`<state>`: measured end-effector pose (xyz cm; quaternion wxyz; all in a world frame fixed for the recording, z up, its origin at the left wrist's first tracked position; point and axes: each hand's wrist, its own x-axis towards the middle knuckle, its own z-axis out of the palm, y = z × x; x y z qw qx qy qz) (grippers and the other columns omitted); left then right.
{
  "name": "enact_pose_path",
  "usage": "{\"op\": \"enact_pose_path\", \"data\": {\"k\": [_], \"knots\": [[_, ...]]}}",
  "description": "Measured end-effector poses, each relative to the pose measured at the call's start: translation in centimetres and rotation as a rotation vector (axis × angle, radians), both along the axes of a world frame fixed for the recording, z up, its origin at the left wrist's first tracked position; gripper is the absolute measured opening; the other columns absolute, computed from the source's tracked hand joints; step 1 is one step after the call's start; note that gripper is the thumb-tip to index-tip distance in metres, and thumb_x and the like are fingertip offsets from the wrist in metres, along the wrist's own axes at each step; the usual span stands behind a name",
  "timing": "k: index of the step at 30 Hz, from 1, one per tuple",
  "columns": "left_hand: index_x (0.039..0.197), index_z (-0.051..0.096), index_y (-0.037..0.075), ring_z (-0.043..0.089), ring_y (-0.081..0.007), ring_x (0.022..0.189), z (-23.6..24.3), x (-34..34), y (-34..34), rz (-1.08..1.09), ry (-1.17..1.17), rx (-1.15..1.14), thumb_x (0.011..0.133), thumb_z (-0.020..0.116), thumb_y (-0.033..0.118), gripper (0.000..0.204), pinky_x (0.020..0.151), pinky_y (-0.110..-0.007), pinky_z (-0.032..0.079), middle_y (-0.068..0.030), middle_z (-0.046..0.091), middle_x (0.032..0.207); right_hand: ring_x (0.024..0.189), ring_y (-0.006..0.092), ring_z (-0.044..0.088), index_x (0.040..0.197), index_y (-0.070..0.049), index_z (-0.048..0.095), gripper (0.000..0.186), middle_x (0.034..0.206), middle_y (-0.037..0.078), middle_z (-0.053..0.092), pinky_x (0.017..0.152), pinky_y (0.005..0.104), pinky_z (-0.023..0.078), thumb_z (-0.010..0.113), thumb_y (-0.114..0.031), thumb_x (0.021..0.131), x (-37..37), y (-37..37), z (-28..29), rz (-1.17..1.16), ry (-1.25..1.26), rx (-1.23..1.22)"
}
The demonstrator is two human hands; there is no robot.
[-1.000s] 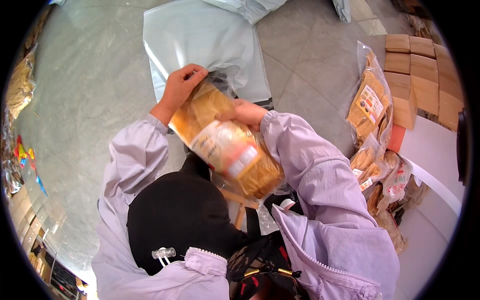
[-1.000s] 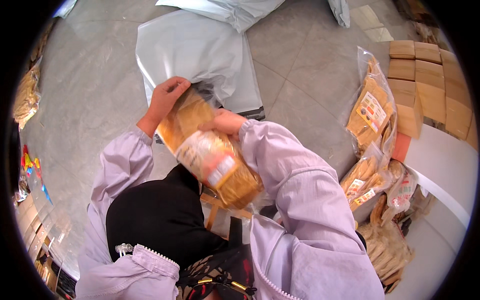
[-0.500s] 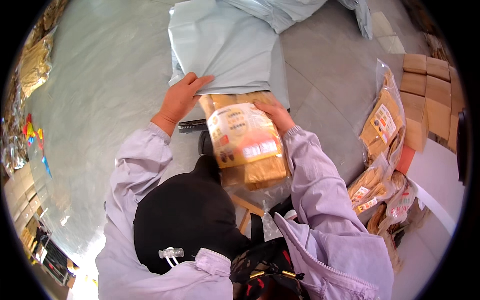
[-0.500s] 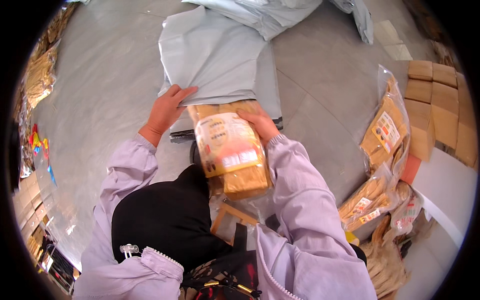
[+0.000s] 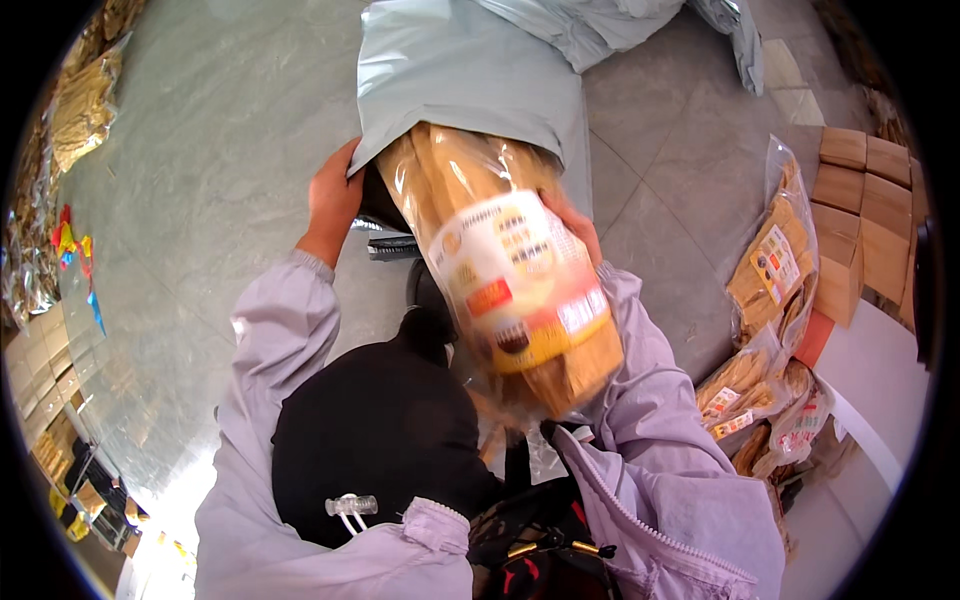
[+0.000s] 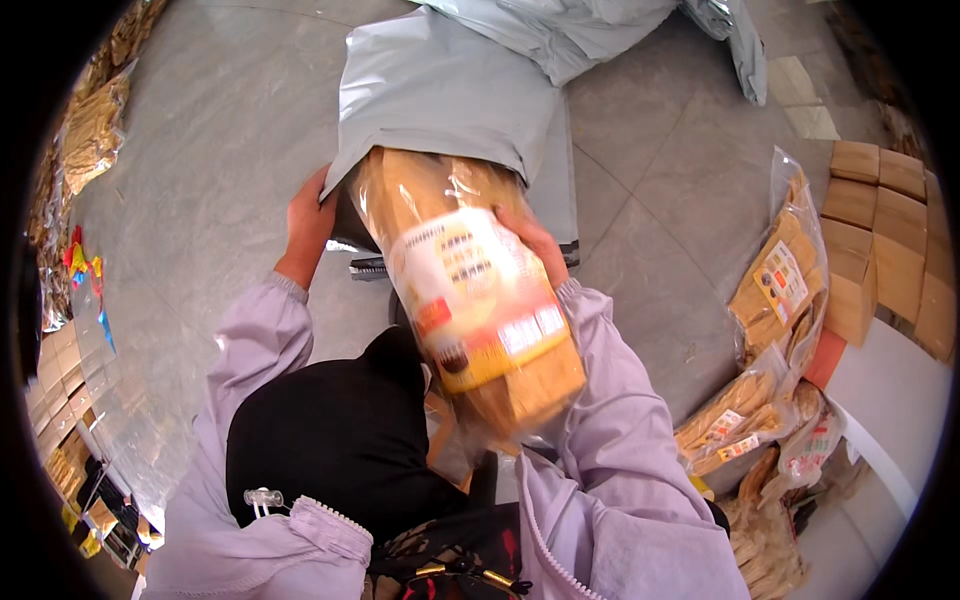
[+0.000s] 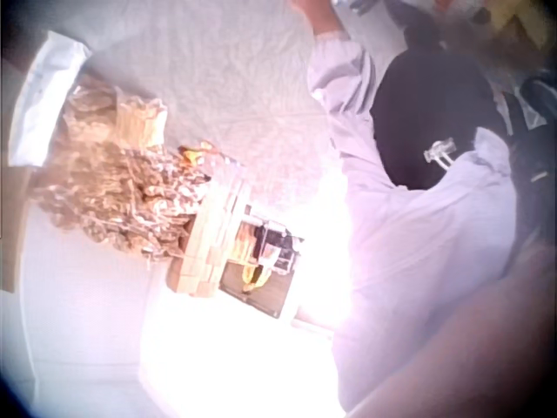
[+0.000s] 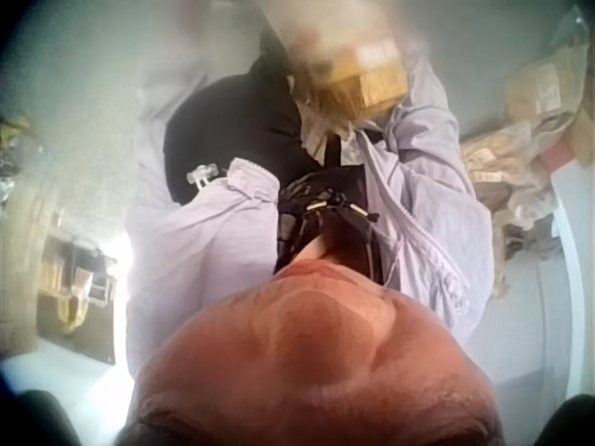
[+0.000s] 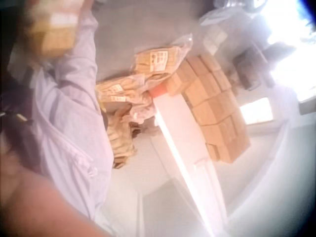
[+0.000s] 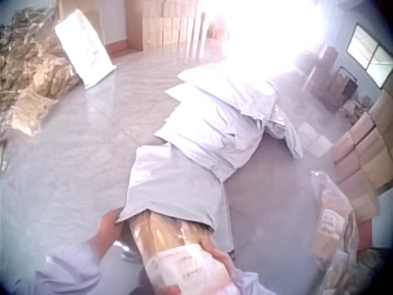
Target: The person repeatedly picks up packages of flat, yellow food items and places them into white shipping envelopes. They then fold the top of the envelope over and seal it by pressing down on the closure strip. This process is repeated for multiple items in a continuous loop.
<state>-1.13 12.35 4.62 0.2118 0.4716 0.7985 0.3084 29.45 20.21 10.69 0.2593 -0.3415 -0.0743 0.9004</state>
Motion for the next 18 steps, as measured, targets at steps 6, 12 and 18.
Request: {"op": "enact_pose_path", "data": {"k": [6, 12, 18], "knots": [[0.126, 0.054, 0.008, 0.062, -0.0221, 0.101, 1.9, 5.3, -3.1, -0.268, -0.447, 0.123, 0.078, 0.054, -0.005, 0.050, 0.089, -0.029, 0.046, -0.0148, 0.064, 0.109, 0.086, 0.0197, 0.065, 0.105, -0.002, 0.061, 0.024, 0.095, 0.012, 0.067, 0.075, 0.0312, 0.052, 0.060, -0.017, 0.087, -1.7, 2.0, -4.9, -0.018, -0.258, 0.220], [0.129, 0.052, 0.013, 0.060, -0.0160, 0.083, -1.5, 4.2, -3.8, 0.026, -0.314, -0.266, 0.079, 0.066, 0.008, 0.052, 0.073, -0.030, 0.049, -0.0075, 0.061, 0.086, 0.089, 0.0218, 0.064, 0.108, -0.001, 0.060, 0.027, 0.095, 0.014, 0.066, 0.077, 0.0324, 0.051, 0.060, -0.017, 0.086, -0.3, 3.7, -10.1, 0.261, -0.608, 0.806], [0.121, 0.054, 0.013, 0.063, -0.0277, 0.083, -6.2, 5.5, -5.7, 0.071, 0.086, -0.116, 0.078, 0.067, 0.016, 0.045, 0.074, -0.038, 0.049, -0.0114, 0.064, 0.092, 0.087, 0.0306, 0.063, 0.100, -0.001, 0.060, 0.030, 0.088, 0.016, 0.066, 0.077, 0.0393, 0.048, 0.063, -0.023, 0.079, 6.6, -2.0, -11.3, 0.344, -1.222, 0.798]]}}
